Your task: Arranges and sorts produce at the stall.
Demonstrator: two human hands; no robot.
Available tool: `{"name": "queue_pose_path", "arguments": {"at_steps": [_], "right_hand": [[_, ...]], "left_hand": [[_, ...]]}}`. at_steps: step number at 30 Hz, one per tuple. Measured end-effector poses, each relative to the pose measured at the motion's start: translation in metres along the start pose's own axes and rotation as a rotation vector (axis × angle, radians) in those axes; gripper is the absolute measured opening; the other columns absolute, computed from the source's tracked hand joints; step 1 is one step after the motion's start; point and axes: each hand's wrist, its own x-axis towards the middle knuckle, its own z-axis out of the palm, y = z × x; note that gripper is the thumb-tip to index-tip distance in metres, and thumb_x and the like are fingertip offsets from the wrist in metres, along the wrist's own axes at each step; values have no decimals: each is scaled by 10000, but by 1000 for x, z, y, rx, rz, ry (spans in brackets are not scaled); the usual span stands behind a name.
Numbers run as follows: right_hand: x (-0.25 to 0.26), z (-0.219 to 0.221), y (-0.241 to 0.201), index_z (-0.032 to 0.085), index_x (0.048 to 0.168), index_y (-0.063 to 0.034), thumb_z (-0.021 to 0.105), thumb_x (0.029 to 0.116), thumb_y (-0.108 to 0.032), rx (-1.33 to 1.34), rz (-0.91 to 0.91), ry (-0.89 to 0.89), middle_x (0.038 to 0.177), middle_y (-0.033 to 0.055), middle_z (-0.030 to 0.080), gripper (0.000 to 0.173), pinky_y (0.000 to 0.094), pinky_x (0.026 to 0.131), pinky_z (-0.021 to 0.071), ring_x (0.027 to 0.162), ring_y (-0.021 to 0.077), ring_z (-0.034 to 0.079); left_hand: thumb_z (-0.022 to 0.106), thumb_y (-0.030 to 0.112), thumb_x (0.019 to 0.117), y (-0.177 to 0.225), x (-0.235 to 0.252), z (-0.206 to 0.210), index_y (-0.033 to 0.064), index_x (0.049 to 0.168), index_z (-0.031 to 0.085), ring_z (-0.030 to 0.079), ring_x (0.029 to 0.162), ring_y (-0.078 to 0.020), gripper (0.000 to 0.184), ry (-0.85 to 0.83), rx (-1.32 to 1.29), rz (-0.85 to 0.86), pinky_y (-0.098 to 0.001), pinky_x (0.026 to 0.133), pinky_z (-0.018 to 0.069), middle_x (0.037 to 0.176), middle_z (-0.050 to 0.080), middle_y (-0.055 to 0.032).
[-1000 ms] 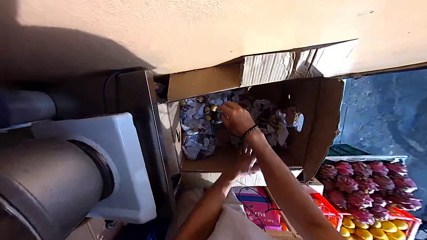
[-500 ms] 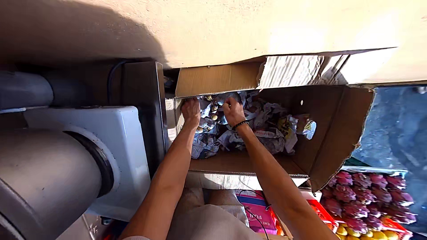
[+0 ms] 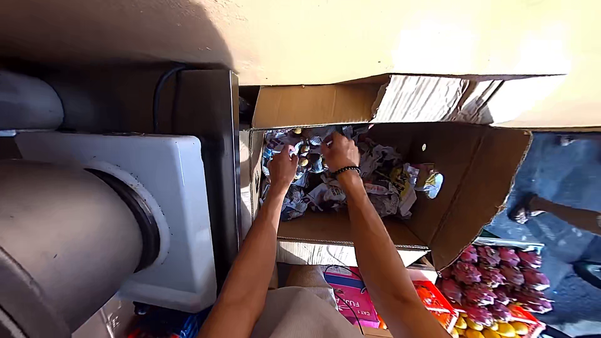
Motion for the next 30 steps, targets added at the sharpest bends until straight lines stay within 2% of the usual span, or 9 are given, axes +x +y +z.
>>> {"name": "queue_pose_path", "arguments": {"at_steps": [4, 7, 9, 12, 16, 20, 23, 27, 30], "right_hand": [[-57, -25, 56, 538, 1430, -84, 536, 1047, -291, -37, 291, 165, 1199, 310, 661, 436, 713, 879, 483, 1122, 528, 629], [-51, -10, 48, 680, 1235, -49, 463, 1093, -309, 69, 37, 161, 1033, 264, 708, 367, 683, 816, 518, 962, 479, 684], [-25, 9, 25, 696, 1274, -97, 441, 1094, -276, 108, -134, 101, 1068, 223, 733, 360, 648, 868, 521, 992, 440, 700], [16, 32, -26, 654, 1331, -81, 480, 1078, -303, -2, -195, -23, 1185, 249, 704, 379, 670, 943, 490, 1120, 474, 663], [28, 39, -77, 699, 1179, 21, 566, 1034, -309, -236, -107, -61, 1223, 274, 680, 384, 680, 911, 493, 1161, 485, 637], [24, 36, -56, 716, 1163, -23, 524, 1048, -378, -166, -162, -29, 1173, 251, 704, 420, 671, 899, 498, 1119, 467, 663], [25, 19, -1, 736, 1152, -53, 580, 1032, -323, 184, -324, 67, 929, 168, 723, 334, 562, 825, 527, 846, 329, 683], [8, 21, 28, 699, 1231, -19, 435, 1100, -234, 230, -311, 44, 941, 207, 714, 365, 552, 842, 530, 842, 344, 690], [17, 31, -7, 627, 1378, -92, 440, 1092, -236, -26, -315, -30, 1100, 253, 717, 371, 637, 912, 514, 1029, 457, 691]], "left_hand": [[495, 225, 1081, 3, 46, 13, 108, 1512, 476, 612, 1233, -413, 447, -256, 288, 1, -591, 1013, 472, 1318, 641, -230], [620, 266, 1000, -29, 78, 58, 115, 1334, 631, 708, 1010, -359, 367, -11, 325, 173, -569, 851, 552, 1099, 731, -148], [612, 274, 999, -33, 73, 71, 130, 1364, 604, 711, 993, -369, 392, 34, 253, 154, -586, 828, 558, 1092, 729, -155], [520, 229, 1076, 3, 5, 27, 35, 1485, 470, 646, 1164, -410, 455, 3, -41, -48, -566, 993, 496, 1253, 659, -258], [412, 150, 1111, 59, -92, -38, -16, 1427, 403, 615, 970, -218, 357, 92, -657, -353, -316, 886, 510, 1177, 615, -206], [375, 109, 1108, 21, -68, -13, -70, 1356, 416, 460, 657, -41, 309, 129, -971, -259, -196, 648, 432, 973, 566, -87], [335, 72, 1098, -14, -29, 4, 2, 1200, 467, 413, 498, -1, 181, 64, -1193, -152, -149, 485, 387, 853, 610, -34], [164, 207, 1083, -45, -2, 17, 117, 1100, 548, 572, 614, -96, 395, -96, -1549, -53, -234, 544, 459, 915, 681, -50], [263, 197, 1068, -39, 0, 13, 170, 952, 543, 630, 687, -68, 304, -91, -1586, 36, -191, 555, 489, 879, 688, -4]]}}
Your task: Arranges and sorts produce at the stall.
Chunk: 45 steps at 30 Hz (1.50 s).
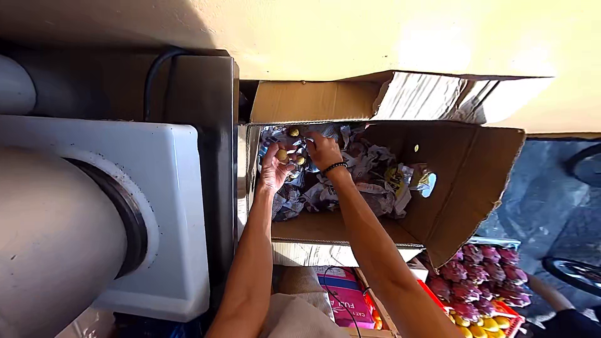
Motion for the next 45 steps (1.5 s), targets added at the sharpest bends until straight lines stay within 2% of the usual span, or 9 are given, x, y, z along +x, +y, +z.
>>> {"name": "queue_pose_path", "arguments": {"at_steps": [3, 8, 16, 19, 22, 24, 27, 32, 45], "right_hand": [[24, 10, -45, 632, 1318, -22, 484, 1074, -376, -175, 123, -83, 1220, 288, 671, 455, 671, 914, 497, 1143, 493, 645], [27, 8, -61, 707, 1141, 1, 572, 1019, -360, -109, 228, -49, 1196, 242, 695, 404, 645, 913, 508, 1148, 432, 659], [-88, -6, 48, 561, 1245, -212, 277, 1106, -402, 1058, 192, 74, 869, -20, 678, 369, 171, 391, 337, 427, 28, 406], [-58, 2, 38, 629, 1084, -70, 446, 1104, -273, 704, 72, 194, 765, 14, 619, 274, 214, 478, 456, 505, 61, 510], [-15, 2, 1, 710, 1245, -89, 488, 1050, -139, 6, -42, 78, 1260, 178, 663, 299, 579, 898, 540, 1064, 370, 682], [4, 12, -20, 723, 1219, -89, 527, 1024, -135, -257, -47, 6, 1317, 223, 630, 280, 680, 868, 507, 1095, 466, 658], [16, 22, -31, 723, 1183, -50, 555, 970, 6, -470, -102, -19, 1320, 268, 614, 277, 670, 820, 524, 1099, 495, 648], [27, 29, -51, 574, 1375, 32, 561, 938, 117, -646, -89, -163, 1439, 344, 480, 446, 654, 856, 526, 1236, 547, 547], [35, -3, -37, 660, 1257, 16, 697, 923, -95, -790, -372, -203, 1345, 253, 608, 355, 688, 923, 489, 1188, 495, 604]], "left_hand": [[483, 6, 1029, 28, -31, 44, 64, 891, 475, 460, 574, -20, 151, 284, 578, 2, -144, 524, 388, 707, 500, 16], [605, 151, 984, 4, -28, 29, 5, 1157, 711, 677, 1077, -413, 250, 190, 1642, 23, -579, 915, 514, 1105, 709, -255], [597, 267, 1010, -57, 45, 9, 38, 1242, 659, 658, 1094, -436, 332, 66, 1990, 25, -565, 848, 552, 1118, 698, -232], [454, 210, 1094, -18, 24, 38, -22, 1458, 474, 548, 1266, -493, 432, -57, 1971, -206, -601, 992, 471, 1318, 595, -315], [512, 292, 1039, -40, -17, 12, -40, 1136, 673, 699, 821, -430, 381, 296, 1857, 557, -547, 675, 558, 882, 698, -254], [490, 260, 1091, 28, -74, 61, -28, 1365, 523, 672, 1064, -392, 399, 209, 1532, -71, -529, 916, 535, 1127, 673, -256], [411, 244, 1111, 10, -88, 27, 105, 1169, 553, 539, 587, -124, 207, 270, 763, -90, -238, 570, 485, 715, 540, -48], [338, 318, 1048, -51, -101, -52, 149, 996, 583, 533, 530, -92, 302, 48, -28, -199, -235, 504, 455, 617, 533, 24], [322, 206, 1065, -39, -159, -55, 103, 917, 591, 615, 592, -117, 325, 13, -43, -114, -236, 538, 510, 689, 629, -21]]}}
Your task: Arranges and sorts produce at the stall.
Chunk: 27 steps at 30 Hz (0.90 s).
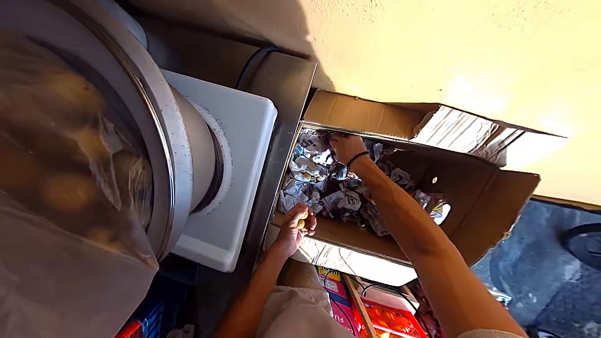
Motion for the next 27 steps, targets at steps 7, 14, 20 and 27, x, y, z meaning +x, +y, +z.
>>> {"name": "queue_pose_path", "arguments": {"at_steps": [7, 14, 20, 27], "right_hand": [[-61, 40, -38, 648, 1312, -100, 609, 1021, -364, 534, 212, 143, 1166, 212, 693, 395, 675, 831, 522, 1006, 444, 684], [-229, -16, -152, 602, 1045, -108, 274, 1078, -230, 2108, 285, 572, 800, -12, 659, 352, 195, 444, 432, 537, 48, 532], [-319, -188, -239, 677, 984, -161, 473, 1081, -336, 2316, -689, 340, 935, -21, 666, 285, 125, 523, 475, 638, 3, 578], [-221, -324, -301, 691, 1030, -107, 564, 1057, -273, 1080, -1097, 493, 788, -42, 646, 210, 244, 540, 537, 646, 39, 609]], "left_hand": [[343, 157, 1093, -27, -1, -10, 96, 1014, 547, 563, 548, -123, 226, 161, -36, -237, -237, 472, 477, 713, 583, -38], [574, 100, 927, 22, -127, 32, 121, 1061, 563, 628, 728, -95, 136, -174, 66, 258, -239, 609, 533, 938, 652, -26], [552, 204, 1004, 225, -278, 97, 70, 983, 612, 616, 874, -87, 148, -290, 996, 1226, -220, 767, 532, 955, 628, -50], [559, 53, 919, 422, -237, 19, 66, 1147, 629, 658, 837, -154, 238, -169, 1311, 915, -327, 678, 588, 1008, 660, -60]]}}
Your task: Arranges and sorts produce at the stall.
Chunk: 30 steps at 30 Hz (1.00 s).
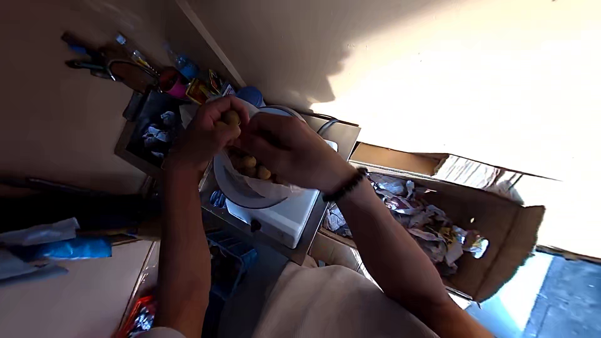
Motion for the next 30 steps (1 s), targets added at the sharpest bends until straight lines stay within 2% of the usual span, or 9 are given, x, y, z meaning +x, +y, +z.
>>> {"name": "queue_pose_path", "arguments": {"at_steps": [2, 4, 8, 13, 16, 23, 27, 29, 30], "right_hand": [[36, -3, 63, 698, 1049, -146, 616, 1030, -365, -47, 112, -263, 812, -32, 681, 234, 276, 555, 586, 666, 53, 659], [66, 3, 86, 693, 996, -112, 672, 968, -243, -122, 259, -427, 812, 14, 699, 136, 326, 582, 606, 671, 101, 682], [75, 26, 87, 684, 895, -118, 813, 804, -300, -588, 353, -330, 786, 70, 671, 241, 482, 588, 576, 681, 219, 673], [46, 10, 75, 660, 1182, -100, 922, 629, -217, -675, 215, -378, 1178, 171, 604, 623, 529, 811, 574, 1008, 326, 647], [20, 1, 67, 498, 1474, -169, 920, 635, -197, -617, 128, -363, 1419, 169, 530, 939, 502, 972, 546, 1214, 318, 602], [-3, -21, 52, 391, 1541, -337, 982, 506, -391, -790, 184, -295, 1620, 131, 339, 1193, 591, 784, 583, 1170, 373, 631], [-1, -36, 38, 302, 1594, -311, 939, 572, -477, -710, 109, -304, 1680, 238, 148, 1216, 618, 946, 533, 1381, 441, 461], [-6, -33, 9, 301, 1612, -202, 929, 699, -324, -658, 98, -205, 1662, 185, 252, 1115, 434, 973, 556, 1356, 289, 515], [-13, -21, -3, 380, 1549, -211, 971, 666, -212, -629, 159, -54, 1578, 56, 413, 1064, 281, 985, 526, 1287, 126, 560]], "left_hand": [[576, 71, 911, -8, 13, -7, 90, 1137, 638, 661, 785, -161, 235, -38, 139, -233, -350, 650, 580, 960, 663, -73], [631, 79, 952, -10, 21, -14, 96, 1158, 646, 708, 784, -214, 208, 1, 316, -345, -429, 670, 631, 996, 678, -119], [626, 79, 964, -23, 17, -9, 93, 1180, 629, 679, 832, -190, 216, 55, 358, -295, -398, 717, 606, 1037, 655, -105], [714, 95, 921, -35, 3, 15, 79, 1262, 602, 612, 1075, -244, 358, 31, 325, -219, -437, 921, 527, 1169, 616, -136], [732, 123, 897, -42, -3, 26, 102, 1345, 578, 549, 1218, -308, 474, 33, 414, -187, -478, 1001, 505, 1298, 545, -166], [766, 349, 865, -41, -11, 18, 211, 1515, 443, 405, 1399, -422, 739, -6, 667, -194, -674, 1084, 359, 1555, 374, -204], [918, 415, 663, -27, -25, 0, 281, 1613, 253, 378, 1412, -487, 1167, -18, 788, -106, -727, 1018, 409, 1621, 276, -218], [904, 553, 628, -17, -31, -14, 250, 1643, 163, 320, 1446, -509, 1293, -81, 814, -53, -744, 1045, 365, 1645, 229, -230], [880, 600, 627, -13, -34, -14, 217, 1648, 125, 271, 1466, -526, 1327, -134, 814, -49, -746, 1082, 315, 1651, 194, -255]]}}
